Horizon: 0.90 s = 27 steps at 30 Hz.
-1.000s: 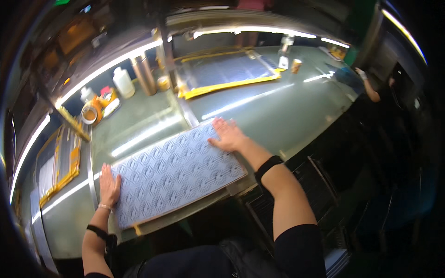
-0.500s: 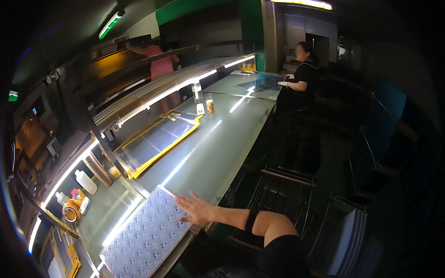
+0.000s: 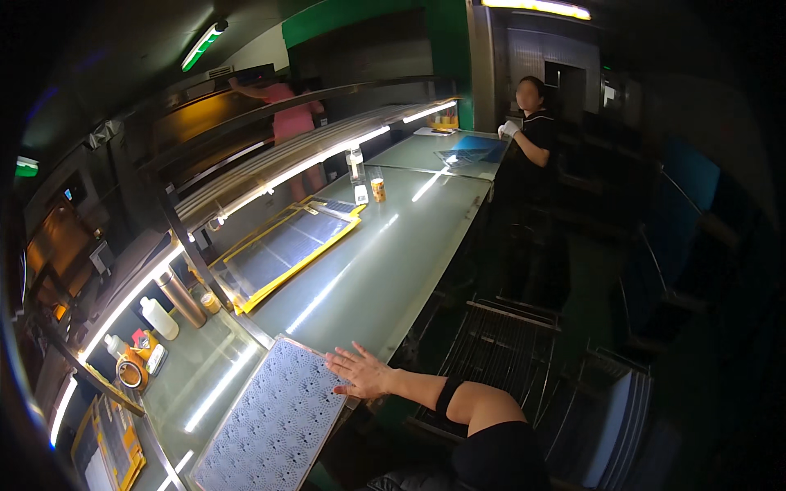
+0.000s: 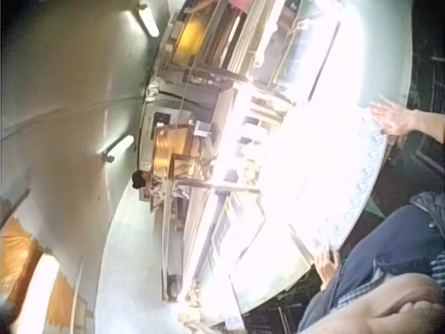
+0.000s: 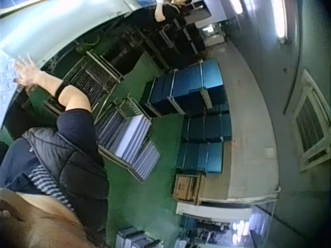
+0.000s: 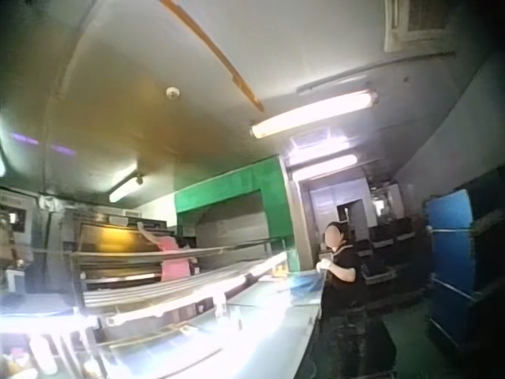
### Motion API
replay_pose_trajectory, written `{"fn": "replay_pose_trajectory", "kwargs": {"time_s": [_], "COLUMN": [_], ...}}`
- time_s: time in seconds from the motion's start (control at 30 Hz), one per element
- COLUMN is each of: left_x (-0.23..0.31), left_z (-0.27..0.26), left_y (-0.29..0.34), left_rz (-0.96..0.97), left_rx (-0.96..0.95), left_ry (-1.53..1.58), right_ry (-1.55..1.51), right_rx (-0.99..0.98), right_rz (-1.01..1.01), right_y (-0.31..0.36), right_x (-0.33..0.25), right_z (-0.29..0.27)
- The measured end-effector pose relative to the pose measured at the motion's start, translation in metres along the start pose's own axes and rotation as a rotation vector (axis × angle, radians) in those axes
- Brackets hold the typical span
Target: The person is seen handling and inspecting electronic components, specifically LED arrays and flat panels, at a workstation in a fabrication facility.
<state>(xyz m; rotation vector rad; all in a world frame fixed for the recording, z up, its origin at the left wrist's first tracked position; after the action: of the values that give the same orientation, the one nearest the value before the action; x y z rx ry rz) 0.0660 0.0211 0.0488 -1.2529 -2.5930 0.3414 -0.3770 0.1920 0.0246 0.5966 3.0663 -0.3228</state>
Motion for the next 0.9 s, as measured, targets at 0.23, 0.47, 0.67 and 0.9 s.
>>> {"fn": "replay_pose_trajectory", "kwargs": {"time_s": [0.23, 0.47, 0.67, 0.9], "left_x": [-0.041, -0.012, -0.058, -0.051], "left_z": [0.0, 0.034, 0.058, 0.014], "left_y": [0.03, 0.02, 0.014, -0.015], "left_rz": [-0.328, -1.136, -1.05, -0.913], "left_rx": [0.295, -0.267, -0.348, -0.167], "left_ry": [0.514, 1.627, 1.537, 1.709], "right_ry": [-0.323, -0.079, -0.065, -0.048], "right_rx": [0.113, 0.034, -0.004, -0.035], "right_rz": [0.112, 0.12, 0.15, 0.161], "right_y": [-0.015, -0.018, -0.014, -0.013], "right_x": [0.026, 0.013, 0.016, 0.012], "right_z": [-0.004, 0.001, 0.002, 0.003]}}
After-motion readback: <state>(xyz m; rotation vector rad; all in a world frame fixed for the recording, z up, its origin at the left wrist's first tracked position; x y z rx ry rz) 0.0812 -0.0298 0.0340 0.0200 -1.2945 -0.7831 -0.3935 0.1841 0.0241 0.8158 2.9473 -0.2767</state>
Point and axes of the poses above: each hand's wrist, its own y-axis away from the middle knuckle, its own z-axis out of the palm, x = y × z, the point moved 7 cm from there along -y, towards the middle knuckle, and after that the axes turned 3 degrees about x, right-handed, at the moved point
